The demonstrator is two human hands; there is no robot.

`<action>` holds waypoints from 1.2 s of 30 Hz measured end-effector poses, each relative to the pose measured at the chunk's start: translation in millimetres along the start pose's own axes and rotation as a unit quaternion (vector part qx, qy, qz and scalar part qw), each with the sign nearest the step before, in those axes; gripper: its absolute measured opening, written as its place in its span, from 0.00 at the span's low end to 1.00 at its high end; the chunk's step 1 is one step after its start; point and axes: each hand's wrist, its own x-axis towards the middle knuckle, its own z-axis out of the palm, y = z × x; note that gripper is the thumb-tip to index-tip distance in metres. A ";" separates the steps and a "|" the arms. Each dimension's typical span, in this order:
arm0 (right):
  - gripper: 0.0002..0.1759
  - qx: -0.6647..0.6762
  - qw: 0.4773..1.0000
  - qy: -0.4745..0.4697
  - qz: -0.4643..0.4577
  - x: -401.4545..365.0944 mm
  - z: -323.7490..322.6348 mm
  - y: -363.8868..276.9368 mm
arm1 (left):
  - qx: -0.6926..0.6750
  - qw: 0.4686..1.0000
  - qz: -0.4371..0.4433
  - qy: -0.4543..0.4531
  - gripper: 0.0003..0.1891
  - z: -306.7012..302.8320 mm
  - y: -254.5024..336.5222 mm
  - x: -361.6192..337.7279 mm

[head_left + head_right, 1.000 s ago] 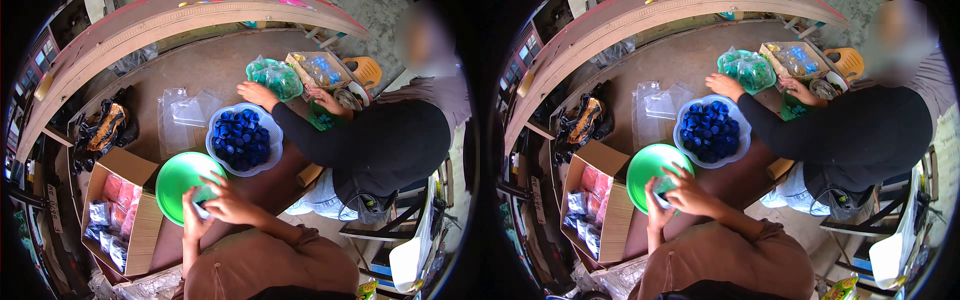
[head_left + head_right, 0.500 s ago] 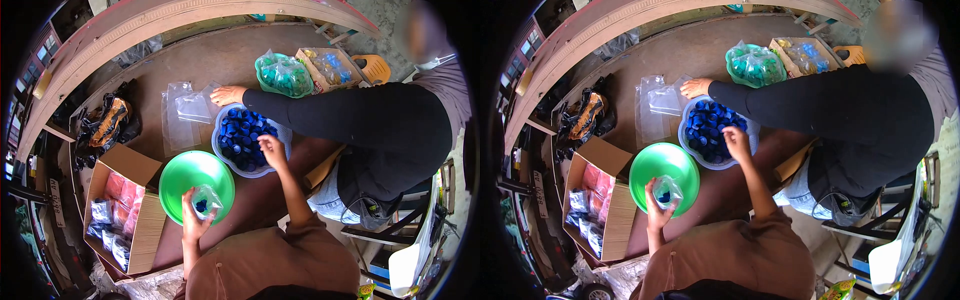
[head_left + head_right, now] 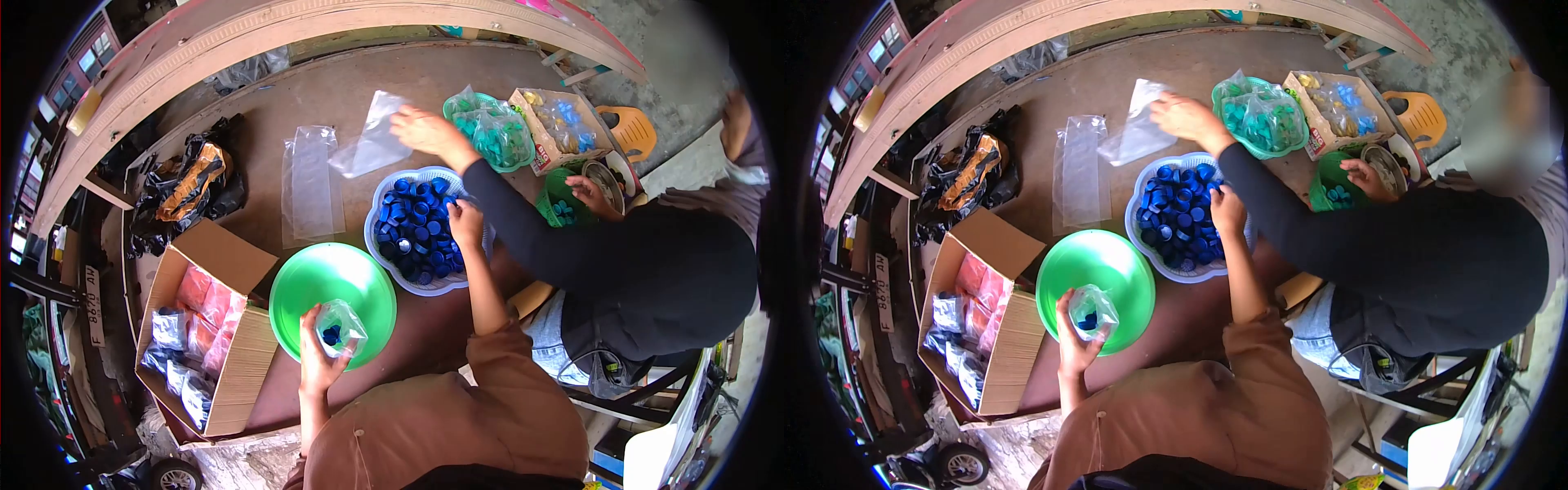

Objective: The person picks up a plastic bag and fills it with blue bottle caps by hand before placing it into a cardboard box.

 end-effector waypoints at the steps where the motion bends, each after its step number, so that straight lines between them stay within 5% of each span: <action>1: 0.16 0.041 0.999 -0.009 0.002 -4.7 -3.3 5.3 | 0.002 1.000 0.001 0.001 0.40 -0.3 -0.3 -0.6; 3: 0.17 0.142 0.989 -0.011 0.044 -18.2 -2.7 12.7 | 0.002 1.000 0.007 0.001 0.40 0.4 -1.0 -0.6; 5: 0.17 0.329 0.911 -0.084 0.232 -34.5 -40.1 -21.1 | 0.002 1.000 0.017 -0.002 0.40 1.0 -0.3 -0.2; 11: 0.17 0.484 0.855 -0.076 0.170 -72.0 -84.5 -69.6 | -0.015 0.999 0.037 -0.017 0.40 3.3 3.9 -2.2; 13: 0.11 0.551 0.828 -0.073 0.080 -94.0 -86.6 -91.8 | -0.018 0.999 0.033 -0.019 0.41 4.1 3.7 -4.3; 14: 0.09 0.413 0.906 -0.056 -0.070 -103.4 -92.8 -102.0 | -0.018 0.999 0.033 -0.019 0.41 4.5 4.1 -4.2; 16: 0.09 0.341 0.914 -0.066 -0.210 -125.0 -111.4 -138.7 | -0.014 0.999 0.041 -0.016 0.41 5.7 4.9 -4.1; 20: 0.11 0.185 0.894 -0.234 -0.334 -173.8 -85.5 -163.0 | -0.017 0.998 0.057 -0.019 0.42 11.3 2.6 -4.3; 22: 0.12 0.111 0.889 -0.262 -0.359 -179.1 -75.0 -162.3 | 0.003 0.993 0.081 -0.088 0.41 14.6 -2.9 -2.8; 27: 0.11 0.334 0.852 -0.306 -0.263 -127.2 -82.7 -139.7 | -0.028 0.997 0.026 -0.067 0.40 15.5 1.3 -1.4; 29: 0.10 0.388 0.879 -0.204 -0.187 -92.3 -69.8 -113.7 | -0.016 0.998 0.026 -0.055 0.40 15.0 1.8 2.9; 31: 0.11 0.419 0.895 -0.150 0.010 -58.0 -40.7 -76.2 | -0.019 0.998 0.020 -0.055 0.40 14.5 0.3 4.2; 33: 0.16 0.288 0.952 -0.053 0.083 -22.3 -23.5 -46.9 | -0.020 0.998 0.015 -0.053 0.40 14.0 -0.1 4.5; 36: 0.21 0.142 0.988 -0.001 0.057 16.1 2.6 -18.7 | -0.009 0.999 0.013 -0.048 0.40 12.5 -0.9 3.7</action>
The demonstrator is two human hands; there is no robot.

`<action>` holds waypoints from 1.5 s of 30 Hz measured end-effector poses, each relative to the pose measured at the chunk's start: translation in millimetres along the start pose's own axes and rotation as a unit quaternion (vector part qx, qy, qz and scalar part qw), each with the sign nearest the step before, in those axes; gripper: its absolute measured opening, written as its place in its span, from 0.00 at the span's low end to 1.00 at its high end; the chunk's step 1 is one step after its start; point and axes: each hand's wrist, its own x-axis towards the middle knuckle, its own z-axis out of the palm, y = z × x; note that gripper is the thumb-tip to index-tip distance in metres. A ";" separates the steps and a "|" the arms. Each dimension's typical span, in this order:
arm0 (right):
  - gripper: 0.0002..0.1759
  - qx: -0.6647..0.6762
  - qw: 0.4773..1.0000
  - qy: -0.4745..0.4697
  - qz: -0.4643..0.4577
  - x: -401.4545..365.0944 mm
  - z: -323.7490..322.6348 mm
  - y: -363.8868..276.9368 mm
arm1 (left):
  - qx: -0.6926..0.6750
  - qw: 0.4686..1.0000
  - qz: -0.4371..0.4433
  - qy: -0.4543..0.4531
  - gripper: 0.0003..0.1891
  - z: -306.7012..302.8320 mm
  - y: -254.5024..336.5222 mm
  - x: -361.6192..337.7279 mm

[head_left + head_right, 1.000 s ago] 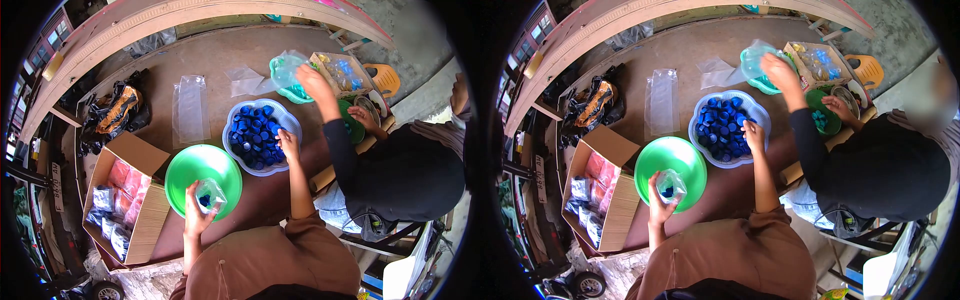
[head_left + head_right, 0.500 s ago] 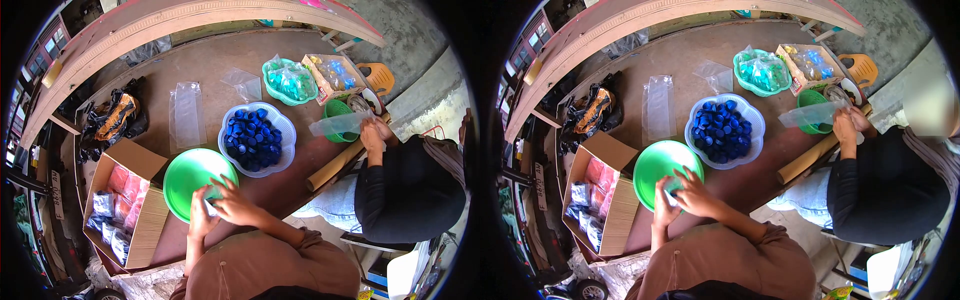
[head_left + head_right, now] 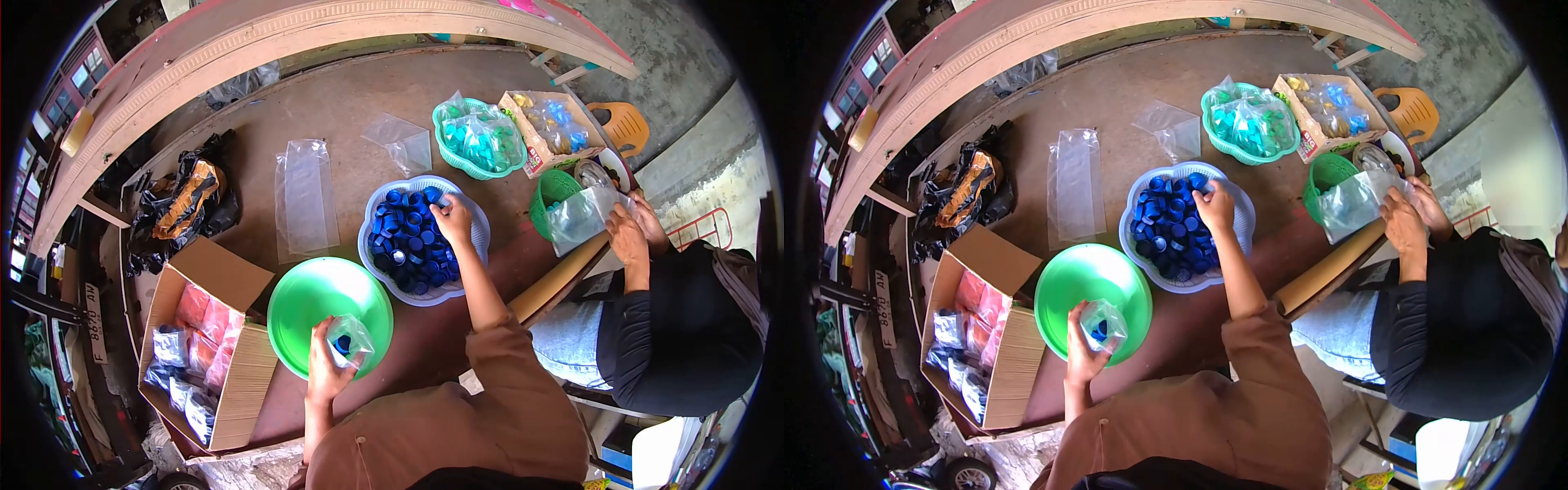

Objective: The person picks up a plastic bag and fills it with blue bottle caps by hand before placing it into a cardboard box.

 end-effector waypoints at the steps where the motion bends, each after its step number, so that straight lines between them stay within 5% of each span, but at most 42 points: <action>1: 0.21 -0.043 0.999 -0.003 0.011 7.5 4.2 1.6 | 0.008 1.000 -0.002 0.004 0.40 -0.6 -1.0 -0.7; 7: 0.19 -0.096 0.993 0.060 -0.039 5.8 12.6 -14.2 | 0.013 0.999 -0.021 0.028 0.41 -5.7 -2.8 -2.1; 10: 0.19 -0.073 0.969 0.162 -0.172 -2.8 6.0 -21.5 | 0.018 0.999 -0.022 0.030 0.41 -6.2 -4.7 -3.8; 17: 0.21 -0.090 0.987 0.040 -0.125 -31.8 -28.1 -55.9 | 0.011 1.000 0.002 0.015 0.40 -4.1 0.6 -1.4; 19: 0.19 -0.110 0.982 0.044 -0.145 -40.8 -38.3 -68.7 | 0.009 1.000 0.005 0.013 0.41 -3.7 2.1 -1.7; 21: 0.17 0.038 0.960 0.057 -0.273 -51.9 -44.0 -77.6 | 0.006 1.000 0.006 0.012 0.41 -3.9 3.2 -2.3; 27: 0.17 0.176 0.891 -0.246 -0.337 -129.1 -65.8 -145.0 | -0.012 1.000 -0.015 -0.004 0.43 -0.1 -1.4 -4.1; 31: 0.13 0.025 0.832 -0.355 -0.426 -165.1 -41.7 -142.0 | -0.018 1.000 0.014 -0.017 0.42 4.7 0.0 -1.9; 35: 0.09 0.159 0.834 -0.382 -0.364 -134.2 -39.5 -140.8 | -0.013 0.999 0.005 -0.033 0.42 2.3 -2.9 -2.9; 39: 0.06 0.049 0.959 -0.153 -0.233 -55.1 -15.7 -102.5 | -0.007 1.000 -0.002 0.013 0.41 -3.6 -3.1 -2.2; 41: 0.08 -0.047 0.952 -0.054 -0.299 -19.5 4.0 -69.7 | 0.000 1.000 -0.004 0.019 0.41 -5.9 -3.8 -1.0; 45: 0.11 -0.163 0.937 -0.090 -0.295 5.3 14.8 -57.1 | 0.008 1.000 -0.003 0.023 0.41 -8.8 -5.1 -1.4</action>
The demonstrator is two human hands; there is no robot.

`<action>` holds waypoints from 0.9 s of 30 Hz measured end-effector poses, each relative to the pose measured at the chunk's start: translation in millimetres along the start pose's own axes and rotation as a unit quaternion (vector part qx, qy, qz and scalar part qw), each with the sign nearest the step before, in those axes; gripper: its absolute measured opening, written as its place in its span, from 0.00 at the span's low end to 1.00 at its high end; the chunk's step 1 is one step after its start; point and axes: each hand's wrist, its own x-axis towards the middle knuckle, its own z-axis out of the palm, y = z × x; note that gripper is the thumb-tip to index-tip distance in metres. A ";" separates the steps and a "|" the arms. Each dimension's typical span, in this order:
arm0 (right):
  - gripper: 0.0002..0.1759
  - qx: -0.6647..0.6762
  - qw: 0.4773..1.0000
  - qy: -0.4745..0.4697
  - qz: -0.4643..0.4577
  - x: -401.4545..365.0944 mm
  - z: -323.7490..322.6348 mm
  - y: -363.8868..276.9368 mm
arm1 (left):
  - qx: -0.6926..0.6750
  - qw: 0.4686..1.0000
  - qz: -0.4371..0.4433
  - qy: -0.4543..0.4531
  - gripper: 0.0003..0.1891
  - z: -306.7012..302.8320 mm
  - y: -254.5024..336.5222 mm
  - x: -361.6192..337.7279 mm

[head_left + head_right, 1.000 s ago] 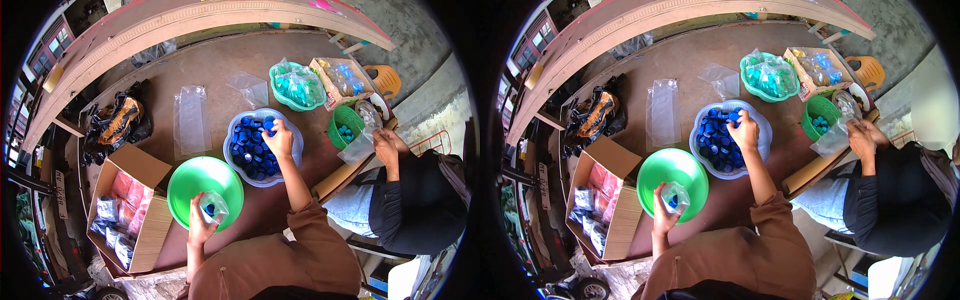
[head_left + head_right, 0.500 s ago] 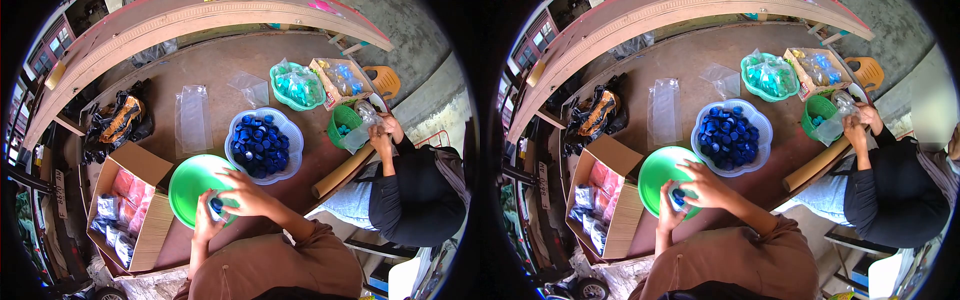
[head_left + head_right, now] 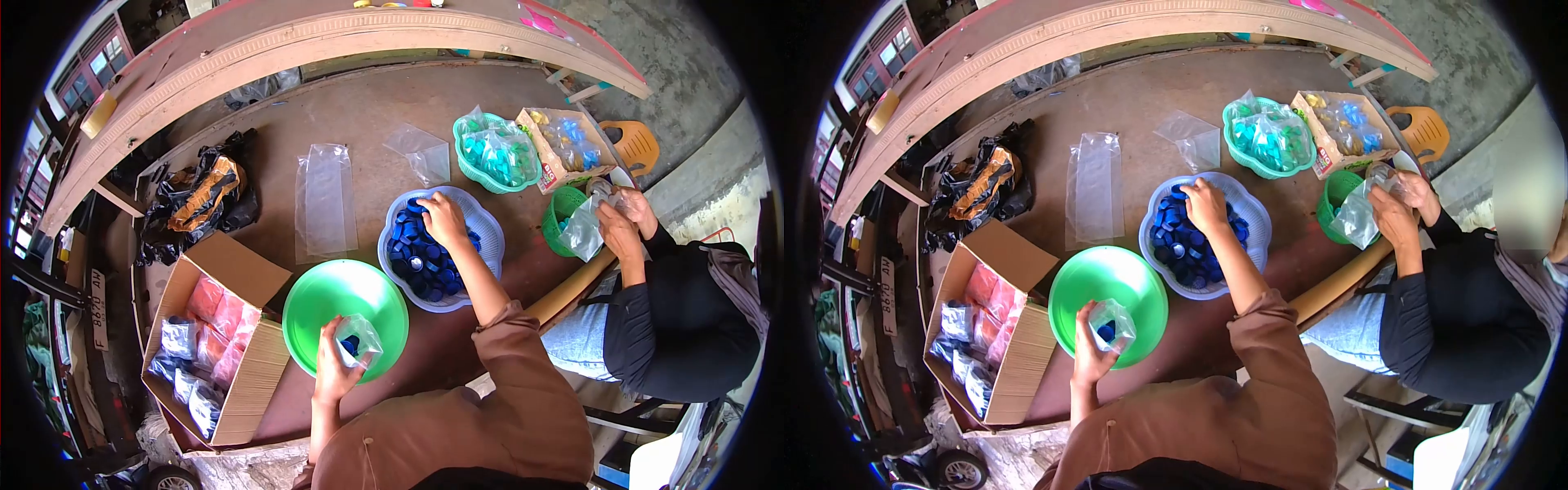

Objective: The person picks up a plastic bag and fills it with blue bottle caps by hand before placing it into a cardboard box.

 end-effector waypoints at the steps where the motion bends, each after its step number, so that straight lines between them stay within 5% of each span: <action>1: 0.11 -0.009 1.000 0.007 -0.008 1.8 1.6 1.6 | -0.001 1.000 -0.004 0.001 0.41 -0.5 0.1 -0.7; 4: 0.08 0.000 0.999 0.036 -0.006 -0.1 8.0 3.6 | -0.003 1.000 -0.010 0.012 0.40 -2.3 -0.9 -2.6; 5: 0.09 0.150 0.983 0.036 0.097 -3.9 16.0 5.8 | -0.005 1.000 -0.010 0.018 0.40 -2.6 -1.0 -2.9; 6: 0.11 0.295 0.934 0.035 0.197 -5.5 13.6 -0.1 | -0.005 1.000 -0.010 0.021 0.40 -3.6 -0.2 -3.1; 7: 0.13 0.485 0.817 -0.073 0.302 -9.0 0.4 -1.4 | -0.001 1.000 -0.006 0.022 0.41 -4.7 0.9 -3.2; 8: 0.12 0.607 0.725 -0.079 0.315 -15.7 -2.1 -3.8 | 0.002 1.000 -0.002 0.023 0.41 -5.2 2.2 -3.2; 14: 0.13 0.683 0.679 -0.101 0.250 -45.6 -50.1 -47.0 | -0.008 1.000 0.005 0.014 0.42 -1.0 6.2 -5.4; 18: 0.11 0.555 0.824 -0.111 -0.034 -72.2 -80.4 -100.2 | -0.014 1.000 0.014 0.012 0.42 2.2 8.6 -5.6; 22: 0.16 0.320 0.896 -0.199 -0.236 -92.7 -95.5 -147.9 | -0.026 1.000 0.016 0.000 0.42 9.8 5.9 -4.6; 25: 0.11 0.394 0.904 -0.123 -0.109 -71.4 -75.2 -110.7 | -0.028 1.000 0.011 -0.005 0.42 7.3 9.1 -2.9; 27: 0.09 0.401 0.909 -0.016 0.110 -51.4 -52.8 -70.7 | -0.030 0.999 -0.011 -0.004 0.42 5.9 5.1 -5.7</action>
